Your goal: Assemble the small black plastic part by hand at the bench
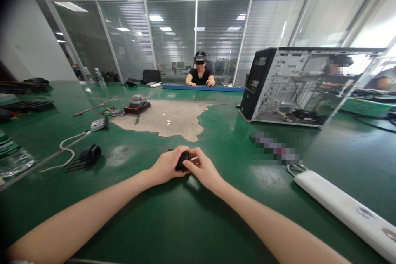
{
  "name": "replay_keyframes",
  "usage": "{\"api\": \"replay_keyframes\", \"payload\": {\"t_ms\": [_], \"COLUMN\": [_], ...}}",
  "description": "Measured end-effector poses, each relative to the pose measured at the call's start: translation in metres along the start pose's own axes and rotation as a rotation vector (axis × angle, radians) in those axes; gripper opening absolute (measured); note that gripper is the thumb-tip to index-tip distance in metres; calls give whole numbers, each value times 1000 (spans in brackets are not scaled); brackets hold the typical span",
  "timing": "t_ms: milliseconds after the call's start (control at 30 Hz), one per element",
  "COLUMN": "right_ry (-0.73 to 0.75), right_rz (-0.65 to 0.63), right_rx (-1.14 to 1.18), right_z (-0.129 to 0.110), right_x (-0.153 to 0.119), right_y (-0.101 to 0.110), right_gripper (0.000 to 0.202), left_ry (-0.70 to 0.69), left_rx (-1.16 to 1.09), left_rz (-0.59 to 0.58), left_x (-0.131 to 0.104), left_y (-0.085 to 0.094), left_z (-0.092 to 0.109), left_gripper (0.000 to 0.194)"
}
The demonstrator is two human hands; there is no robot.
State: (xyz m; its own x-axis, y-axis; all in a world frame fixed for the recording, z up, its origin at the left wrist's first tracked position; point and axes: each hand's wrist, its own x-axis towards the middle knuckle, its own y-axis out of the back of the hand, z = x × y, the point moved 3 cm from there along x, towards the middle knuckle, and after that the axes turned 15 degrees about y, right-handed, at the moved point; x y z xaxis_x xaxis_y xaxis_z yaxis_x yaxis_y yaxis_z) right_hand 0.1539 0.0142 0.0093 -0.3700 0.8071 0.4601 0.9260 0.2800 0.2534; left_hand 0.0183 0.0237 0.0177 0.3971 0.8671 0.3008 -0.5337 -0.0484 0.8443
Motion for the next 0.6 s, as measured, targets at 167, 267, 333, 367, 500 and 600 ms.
{"api": "replay_keyframes", "payload": {"t_ms": [167, 267, 333, 367, 500, 600], "right_ry": [115, 81, 31, 7, -12, 48], "right_rz": [-12, 40, 67, 73, 42, 15], "right_rx": [-35, -23, -5, 0, -6, -28], "right_z": [-13, -8, -2, 0, 1, -6], "right_x": [-4, -3, -1, 0, 0, -2], "right_y": [-2, -2, -1, 0, 1, 0], "right_gripper": [20, 16, 19, 22, 22, 20], "left_ry": [3, 1, 3, 6, 5, -6], "left_rx": [15, -2, -1, 2, 5, -1], "left_rz": [0, 7, 8, 8, -5, -13], "left_x": [0, 0, 0, 0, -1, -2], "left_y": [0, -1, -1, -1, 0, 1], "left_z": [0, 1, 1, 2, 2, 2], "left_gripper": [57, 55, 55, 56, 56, 54]}}
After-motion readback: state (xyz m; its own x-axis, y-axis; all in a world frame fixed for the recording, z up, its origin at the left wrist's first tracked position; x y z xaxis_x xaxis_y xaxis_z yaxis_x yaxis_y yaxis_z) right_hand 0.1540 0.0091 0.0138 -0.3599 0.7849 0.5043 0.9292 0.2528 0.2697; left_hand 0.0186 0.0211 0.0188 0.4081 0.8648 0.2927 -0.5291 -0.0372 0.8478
